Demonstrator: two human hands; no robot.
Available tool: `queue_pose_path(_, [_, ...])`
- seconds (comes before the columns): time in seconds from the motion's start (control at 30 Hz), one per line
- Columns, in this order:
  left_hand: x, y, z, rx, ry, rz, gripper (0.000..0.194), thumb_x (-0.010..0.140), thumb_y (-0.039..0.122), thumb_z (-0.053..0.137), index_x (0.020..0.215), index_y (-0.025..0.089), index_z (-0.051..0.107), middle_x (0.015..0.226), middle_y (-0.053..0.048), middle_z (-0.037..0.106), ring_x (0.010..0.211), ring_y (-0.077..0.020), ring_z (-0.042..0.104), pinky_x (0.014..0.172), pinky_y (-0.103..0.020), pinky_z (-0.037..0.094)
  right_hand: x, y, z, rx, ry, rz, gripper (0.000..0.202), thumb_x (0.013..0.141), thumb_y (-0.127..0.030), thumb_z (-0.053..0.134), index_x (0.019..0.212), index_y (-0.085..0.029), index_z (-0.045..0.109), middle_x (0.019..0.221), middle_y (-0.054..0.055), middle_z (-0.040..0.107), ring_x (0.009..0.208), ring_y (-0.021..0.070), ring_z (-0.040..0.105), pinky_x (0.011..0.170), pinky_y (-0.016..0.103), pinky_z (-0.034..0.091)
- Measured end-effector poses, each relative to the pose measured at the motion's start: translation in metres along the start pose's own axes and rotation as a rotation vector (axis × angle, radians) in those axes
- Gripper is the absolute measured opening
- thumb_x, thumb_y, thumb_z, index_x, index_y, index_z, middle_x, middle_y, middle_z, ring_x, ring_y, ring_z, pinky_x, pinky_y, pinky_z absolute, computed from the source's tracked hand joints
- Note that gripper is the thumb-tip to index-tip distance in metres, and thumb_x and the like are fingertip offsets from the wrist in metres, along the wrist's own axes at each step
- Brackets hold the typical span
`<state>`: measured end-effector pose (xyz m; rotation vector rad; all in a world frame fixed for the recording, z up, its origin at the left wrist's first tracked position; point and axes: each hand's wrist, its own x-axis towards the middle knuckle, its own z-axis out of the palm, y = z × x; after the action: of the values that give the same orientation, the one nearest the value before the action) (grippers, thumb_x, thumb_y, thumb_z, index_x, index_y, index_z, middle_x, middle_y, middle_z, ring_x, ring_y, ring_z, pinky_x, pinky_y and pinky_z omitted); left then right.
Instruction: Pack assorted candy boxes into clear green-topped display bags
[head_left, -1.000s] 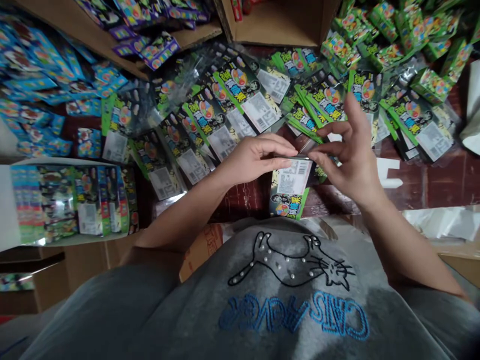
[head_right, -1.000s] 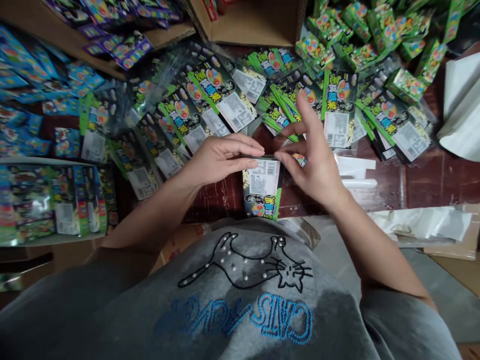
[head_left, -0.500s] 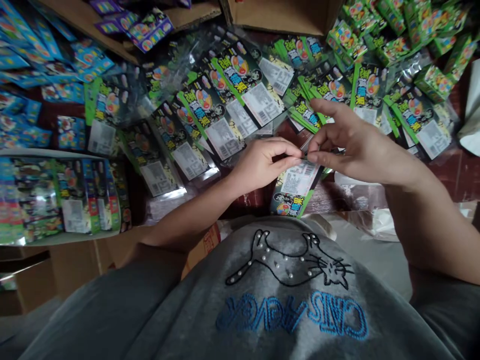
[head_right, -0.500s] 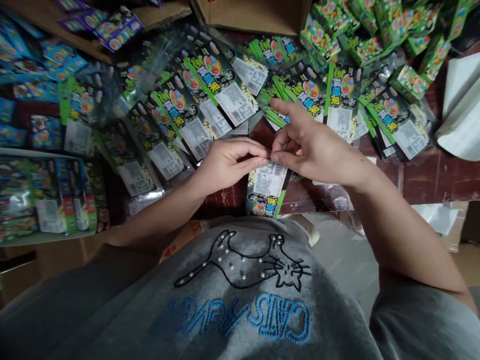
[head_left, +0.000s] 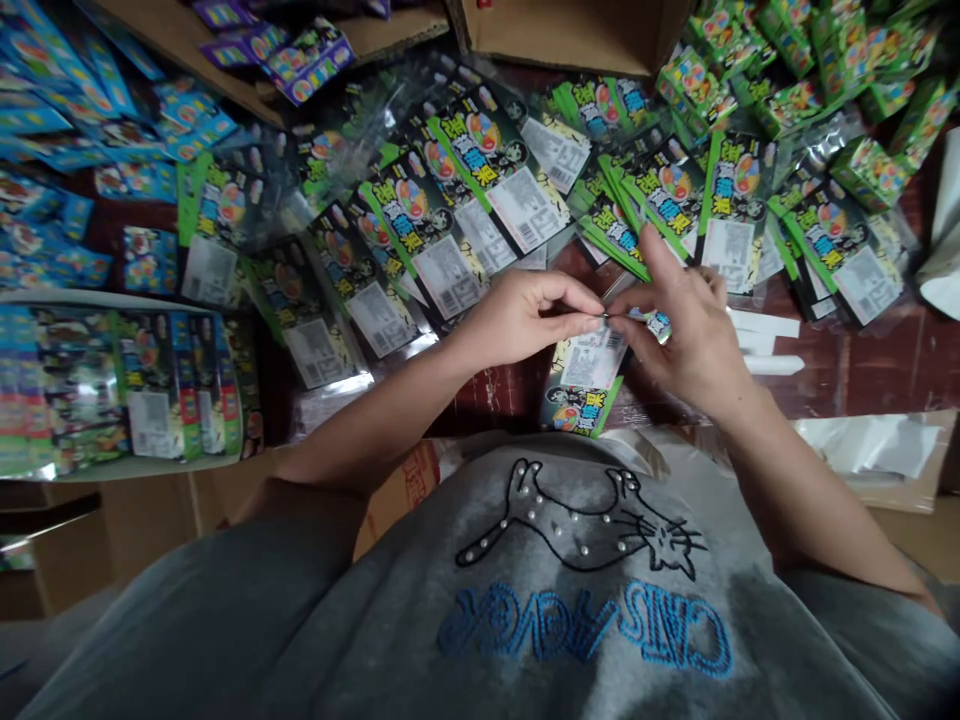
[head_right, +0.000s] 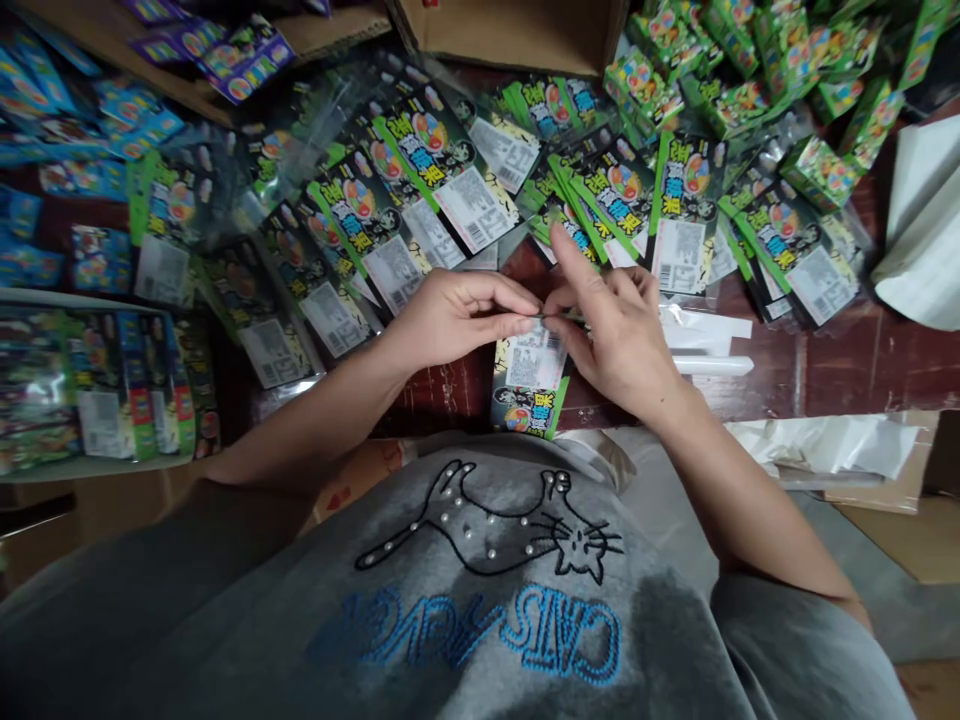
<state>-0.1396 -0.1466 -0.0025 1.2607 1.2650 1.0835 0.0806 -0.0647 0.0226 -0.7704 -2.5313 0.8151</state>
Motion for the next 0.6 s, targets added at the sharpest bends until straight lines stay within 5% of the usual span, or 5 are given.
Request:
queue_pose_path(0.17, [0.011,0.000,-0.022,0.074,-0.058,-0.003,0.047,0.073,0.047,0.096,0.096,0.019,0.065,0.093,-0.002,0.074,0.089,-0.0178,0.075,0.078,-0.031,0.060,-0.010,-0.001,-0.005,0.143,0.020,-0.038,0.086,0.104,-0.039,0.063,0.175,-0.039,0.014,0.143,0.008,0.070,0.138,0.0352,0.061,0.123,0.069,0.041])
queue_pose_path(0.3, [-0.006,-0.012,-0.052,0.053,0.356,0.057,0.056,0.083,0.062,0.088,0.121,0.030,0.062,0.102,0.002,0.073,0.097,-0.0178,0.071,0.080,-0.034,0.058,-0.047,-0.003,0.000,0.331,0.419,0.137,0.086,0.101,-0.044,0.066,0.171,-0.046,0.017,0.157,0.011,0.053,0.137,0.0321,0.063,0.111,0.059,0.057])
queue_pose_path(0.4, [-0.036,-0.024,-0.046,-0.039,0.604,0.105,0.067,0.085,0.071,0.082,0.139,0.042,0.055,0.121,0.005,0.073,0.113,-0.0197,0.067,0.093,-0.039,0.058,-0.066,-0.008,0.022,0.425,0.516,0.254,0.085,0.099,-0.047,0.068,0.168,-0.048,0.018,0.147,0.011,0.056,0.123,0.0293,0.069,0.093,0.052,0.066])
queue_pose_path(0.47, [-0.059,-0.028,-0.028,-0.014,0.590,0.071,0.073,0.091,0.072,0.075,0.151,0.043,0.046,0.139,0.000,0.068,0.124,-0.0227,0.065,0.099,-0.042,0.058,-0.065,-0.011,0.034,0.404,0.570,0.253,0.087,0.099,-0.047,0.068,0.167,-0.049,0.015,0.144,0.010,0.056,0.120,0.0286,0.068,0.089,0.050,0.067])
queue_pose_path(0.6, [-0.087,-0.025,0.012,0.030,0.257,-0.035,0.057,0.090,0.060,0.079,0.133,0.026,0.061,0.125,-0.008,0.073,0.109,-0.0219,0.072,0.091,-0.037,0.061,-0.046,-0.005,0.031,0.264,0.578,0.183,0.085,0.100,-0.048,0.066,0.168,-0.049,0.015,0.152,0.011,0.050,0.122,0.0290,0.065,0.090,0.048,0.066])
